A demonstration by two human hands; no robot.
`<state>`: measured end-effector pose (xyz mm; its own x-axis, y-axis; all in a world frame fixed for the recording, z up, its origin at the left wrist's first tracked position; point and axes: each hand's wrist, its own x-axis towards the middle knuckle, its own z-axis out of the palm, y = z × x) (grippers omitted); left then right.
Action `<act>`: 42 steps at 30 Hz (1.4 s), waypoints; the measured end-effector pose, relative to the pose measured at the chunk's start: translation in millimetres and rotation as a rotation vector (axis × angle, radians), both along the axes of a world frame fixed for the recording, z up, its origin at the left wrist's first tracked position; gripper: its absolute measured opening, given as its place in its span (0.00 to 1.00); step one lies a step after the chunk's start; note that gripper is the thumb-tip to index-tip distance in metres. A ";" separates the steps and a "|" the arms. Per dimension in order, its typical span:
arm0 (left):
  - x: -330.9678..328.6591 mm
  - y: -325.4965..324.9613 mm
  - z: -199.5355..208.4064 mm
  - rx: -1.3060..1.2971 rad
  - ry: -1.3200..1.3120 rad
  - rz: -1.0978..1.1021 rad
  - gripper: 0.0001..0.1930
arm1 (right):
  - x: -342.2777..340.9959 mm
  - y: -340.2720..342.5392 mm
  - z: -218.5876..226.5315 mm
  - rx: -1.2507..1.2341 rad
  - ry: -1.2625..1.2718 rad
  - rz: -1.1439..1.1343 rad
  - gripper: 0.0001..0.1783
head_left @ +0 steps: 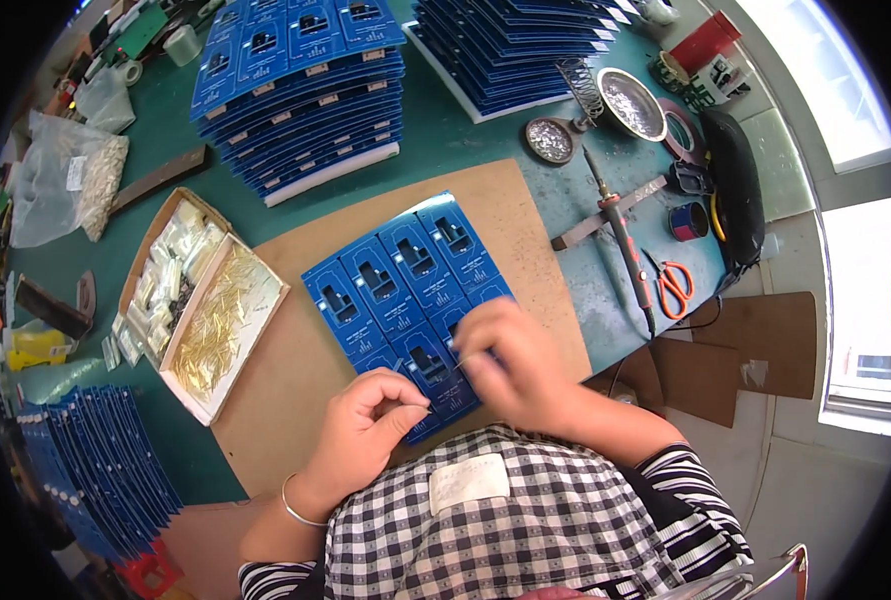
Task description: The person assembles electronic components onto blue circuit boards by hand, then solders them in place with a soldering iron and solder wire.
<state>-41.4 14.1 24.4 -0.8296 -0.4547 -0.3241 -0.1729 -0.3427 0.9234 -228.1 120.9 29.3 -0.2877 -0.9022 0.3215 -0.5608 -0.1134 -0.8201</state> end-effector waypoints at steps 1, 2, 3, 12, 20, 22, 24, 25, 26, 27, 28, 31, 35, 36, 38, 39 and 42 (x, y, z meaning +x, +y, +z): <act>1.4 0.1 -1.4 -0.155 0.041 0.001 0.03 | -13.1 6.3 2.1 0.017 0.005 -0.076 0.04; 3.7 -2.9 -3.9 -0.144 0.079 0.031 0.04 | -26.3 12.7 -0.1 0.058 0.032 -0.152 0.03; 4.3 -5.2 -4.9 -0.137 0.084 0.023 0.04 | -38.4 17.8 -4.7 0.098 0.057 -0.226 0.03; 5.7 -11.1 -12.1 0.018 0.082 0.199 0.04 | -44.7 24.3 -23.7 0.228 -0.009 -0.230 0.02; 4.9 -10.3 -13.9 0.010 0.103 0.218 0.04 | -43.3 23.0 -25.8 0.207 0.083 -0.234 0.04; 5.3 -10.7 -14.5 0.006 0.103 0.212 0.04 | -42.7 22.8 -26.4 0.195 0.094 -0.237 0.04; 6.2 -11.0 -14.9 0.005 0.099 0.211 0.04 | -42.1 22.3 -26.9 0.181 0.105 -0.242 0.04; 6.3 -11.1 -15.0 0.003 0.100 0.212 0.04 | -42.3 21.8 -27.2 0.169 0.117 -0.234 0.05; 6.7 -11.2 -14.9 0.013 0.102 0.211 0.03 | -42.3 21.0 -27.4 0.157 0.128 -0.225 0.05; 7.4 -11.2 -14.7 0.021 0.102 0.212 0.03 | -42.0 20.5 -26.1 0.155 0.127 -0.222 0.05; 9.5 -10.3 -13.8 0.017 0.095 0.225 0.03 | -40.7 19.4 -23.7 0.136 0.311 -0.169 0.06; 12.0 -6.6 -8.4 0.035 0.098 0.305 0.04 | -42.2 18.4 -11.6 0.170 0.550 -0.114 0.07; 3.4 -4.6 -1.6 0.119 0.150 0.250 0.05 | -42.7 18.8 -4.0 0.216 0.783 -0.153 0.08; 3.7 -3.1 0.7 0.222 0.169 0.253 0.04 | -42.8 19.3 -3.9 0.216 0.811 -0.143 0.08; 5.4 -2.2 -0.2 0.305 0.196 0.272 0.04 | -42.3 18.4 0.8 0.208 0.844 -0.126 0.08; 6.9 -1.2 -1.1 0.399 0.230 0.266 0.05 | -40.7 16.8 4.8 0.201 0.873 -0.145 0.10; 9.0 3.9 -2.0 0.434 0.239 0.296 0.06 | -26.5 14.4 10.3 0.137 0.701 -0.121 0.12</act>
<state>-32.3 17.9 22.4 -0.7606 -0.5457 -0.3518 0.1845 -0.7012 0.6887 -254.6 135.3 39.7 -0.1558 -0.9226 0.3528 -0.9622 0.0609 -0.2655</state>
